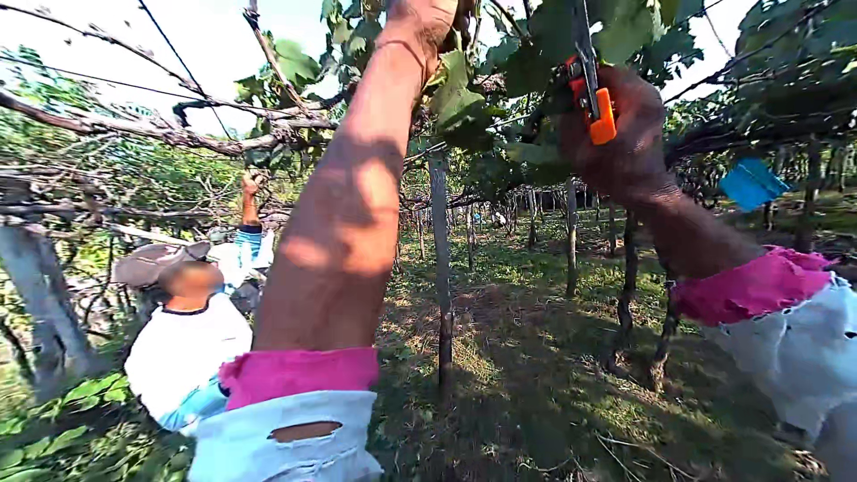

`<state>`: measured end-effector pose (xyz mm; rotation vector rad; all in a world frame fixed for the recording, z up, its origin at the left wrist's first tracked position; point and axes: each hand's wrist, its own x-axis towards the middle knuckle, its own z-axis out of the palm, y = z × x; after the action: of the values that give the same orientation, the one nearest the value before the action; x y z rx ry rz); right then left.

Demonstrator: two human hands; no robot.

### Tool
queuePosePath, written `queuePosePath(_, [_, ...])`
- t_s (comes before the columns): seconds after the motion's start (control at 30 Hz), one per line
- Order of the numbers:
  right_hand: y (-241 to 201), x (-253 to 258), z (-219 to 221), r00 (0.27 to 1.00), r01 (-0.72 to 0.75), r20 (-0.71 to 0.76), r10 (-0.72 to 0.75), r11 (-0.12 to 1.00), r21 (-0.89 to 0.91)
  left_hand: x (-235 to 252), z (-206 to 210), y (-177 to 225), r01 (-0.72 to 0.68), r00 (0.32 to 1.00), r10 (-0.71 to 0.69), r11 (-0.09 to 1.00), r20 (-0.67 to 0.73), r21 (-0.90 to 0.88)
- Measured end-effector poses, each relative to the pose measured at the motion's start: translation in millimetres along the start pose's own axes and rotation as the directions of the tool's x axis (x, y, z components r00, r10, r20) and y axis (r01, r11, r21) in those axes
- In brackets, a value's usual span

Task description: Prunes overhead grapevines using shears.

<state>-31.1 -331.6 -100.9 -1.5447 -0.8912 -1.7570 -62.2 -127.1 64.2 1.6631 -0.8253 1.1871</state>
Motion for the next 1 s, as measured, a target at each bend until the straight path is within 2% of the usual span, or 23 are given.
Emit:
queuePosePath(0.07, [0.8, 0.8, -1.2, 1.0, -0.008, 0.011, 0.008, 1.0, 0.001, -14.6, 1.4, -21.5, -0.113, 0.976, 0.08, 0.982, -0.201, -0.154])
queuePosePath(0.13, [-6.0, 0.8, -2.3, 0.998, -0.053, 0.036, 0.052, 0.998, 0.024, -38.5, 11.6, -49.4, -0.179, 0.914, 0.098, 0.969, -0.393, -0.173])
queuePosePath(0.2, [-7.8, 1.8, -3.5, 0.998, -0.068, 0.019, 0.068, 0.996, 0.051, -60.8, 22.5, -78.5, -0.029, 0.862, -0.111, 0.963, -0.494, -0.268])
queuePosePath(0.23, [-7.3, 1.6, -3.8, 0.997, -0.081, 0.01, 0.08, 0.994, 0.074, -72.5, 28.4, -97.4, 0.043, 0.856, -0.178, 0.961, -0.486, -0.275])
queuePosePath(0.3, [-7.2, 4.4, -6.7, 0.992, -0.126, 0.008, 0.126, 0.984, 0.123, -83.2, 48.4, -129.6, 0.025, 0.905, -0.092, 0.986, -0.414, -0.166])
queuePosePath(0.33, [-8.2, 5.2, -7.8, 0.989, -0.15, 0.011, 0.15, 0.978, 0.142, -86.7, 55.3, -129.1, 0.032, 0.94, -0.071, 0.992, -0.332, -0.121])
queuePosePath(0.4, [-8.9, 5.1, -5.7, 0.985, -0.172, 0.015, 0.172, 0.972, 0.16, -77.6, 58.5, -114.3, 0.028, 0.963, -0.073, 0.985, -0.259, -0.173])
queuePosePath(0.47, [-9.3, 6.2, -3.0, 0.987, -0.16, 0.006, 0.162, 0.971, 0.176, -53.0, 53.5, -107.0, 0.044, 0.948, -0.137, 0.95, -0.286, -0.31])
queuePosePath(0.5, [-11.2, 6.0, -1.6, 0.987, -0.155, -0.001, 0.158, 0.971, 0.184, -43.2, 50.7, -111.5, 0.108, 0.938, -0.209, 0.934, -0.277, -0.339])
queuePosePath(0.57, [-16.6, 5.4, -0.1, 0.985, -0.171, 0.003, 0.174, 0.965, 0.199, -40.0, 47.4, -107.8, 0.206, 0.926, -0.307, 0.898, -0.219, -0.389])
queuePosePath(0.6, [-17.6, 5.6, -0.9, 0.983, -0.182, 0.0, 0.186, 0.963, 0.2, -40.9, 48.9, -94.4, 0.192, 0.93, -0.304, 0.882, -0.208, -0.431])
queuePosePath(0.7, [-14.2, -3.8, -3.6, 0.986, -0.169, 0.009, 0.169, 0.973, 0.157, -42.8, 47.1, -71.5, 0.074, 0.968, -0.16, 0.917, -0.194, -0.391])
queuePosePath(0.77, [-12.7, -6.1, -4.8, 0.991, -0.135, 0.005, 0.136, 0.974, 0.181, -31.2, 38.0, -74.0, -0.089, 0.991, 0.047, 0.933, -0.128, -0.349])
queuePosePath(0.83, [-12.0, -6.4, -5.4, 0.996, -0.086, -0.013, 0.091, 0.972, 0.22, -12.3, 42.3, -74.5, -0.213, 0.977, 0.192, 0.849, -0.093, -0.484])
queuePosePath(0.87, [-11.9, -7.2, -4.9, 0.996, -0.085, -0.012, 0.09, 0.967, 0.239, -4.7, 42.5, -75.0, -0.204, 0.975, 0.215, 0.799, -0.049, -0.566])
queuePosePath(0.93, [-14.5, -12.4, -3.5, 0.989, -0.148, 0.044, 0.141, 0.958, 0.244, 4.2, 41.7, -69.1, -0.012, 0.997, 0.061, 0.66, 0.037, -0.751])
queuePosePath(1.0, [-15.9, -19.5, -6.9, 0.98, -0.179, 0.118, 0.162, 0.97, 0.162, 5.4, 39.6, -62.8, 0.115, 0.993, -0.038, 0.588, 0.115, -0.801])
